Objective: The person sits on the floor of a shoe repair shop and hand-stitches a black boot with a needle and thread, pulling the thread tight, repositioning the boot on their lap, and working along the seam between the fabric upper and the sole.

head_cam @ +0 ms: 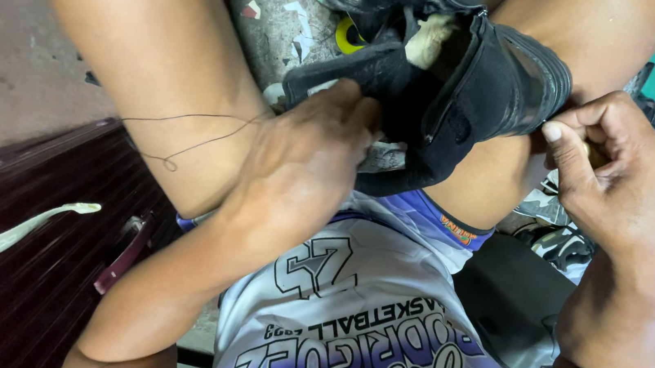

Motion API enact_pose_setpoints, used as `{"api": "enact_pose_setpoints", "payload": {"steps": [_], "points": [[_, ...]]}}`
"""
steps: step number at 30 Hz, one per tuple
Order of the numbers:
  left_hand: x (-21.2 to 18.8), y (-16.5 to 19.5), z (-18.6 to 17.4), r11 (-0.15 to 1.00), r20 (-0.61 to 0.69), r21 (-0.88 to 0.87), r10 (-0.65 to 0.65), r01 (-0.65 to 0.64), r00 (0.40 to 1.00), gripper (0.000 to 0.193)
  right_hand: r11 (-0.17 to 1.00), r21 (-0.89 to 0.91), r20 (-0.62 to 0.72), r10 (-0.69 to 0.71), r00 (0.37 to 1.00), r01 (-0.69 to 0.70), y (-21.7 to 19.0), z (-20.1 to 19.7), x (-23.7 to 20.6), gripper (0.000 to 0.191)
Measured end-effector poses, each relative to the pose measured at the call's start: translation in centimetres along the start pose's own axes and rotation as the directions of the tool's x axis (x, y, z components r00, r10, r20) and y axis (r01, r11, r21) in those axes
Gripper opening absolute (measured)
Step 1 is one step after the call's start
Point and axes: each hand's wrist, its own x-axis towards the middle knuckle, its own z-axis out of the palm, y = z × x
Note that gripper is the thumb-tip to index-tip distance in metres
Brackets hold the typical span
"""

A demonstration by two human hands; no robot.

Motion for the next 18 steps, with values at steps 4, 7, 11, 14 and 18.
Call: {"api": "enact_pose_setpoints", "payload": {"steps": [4,7,11,14,18], "points": [[-0.5,0.0,-2.0,0.999,-0.05,-0.033,-0.019,0.018,0.999,0.003,0.991,-0.114,0.015,-0.061,0.998,0.062,-0.2,-0.1,0.0,0.011],[-0.8,0.0,-3.4,0.999,-0.087,-0.044,-0.022,0.018,0.996,0.006,1.0,-0.019,0.017,0.0,1.0,0.0,-0.4,0.0,0.0,0.01],[-1.4,0.1,-4.9,0.998,-0.109,-0.059,0.03,-0.037,0.994,0.016,1.0,-0.016,0.023,0.0,1.0,0.001,-0.9,0.1,0.2,0.009],[-1.6,0.1,-5.1,0.999,-0.066,0.045,0.02,-0.017,0.998,0.01,0.999,-0.038,0.022,-0.015,1.0,0.015,-1.2,0.1,0.2,0.01],[-2.2,-0.6,-4.1,0.989,-0.067,0.145,0.003,0.007,0.998,0.007,0.999,-0.034,0.031,-0.02,0.999,0.021,-1.1,0.7,-0.3,0.012]]}}
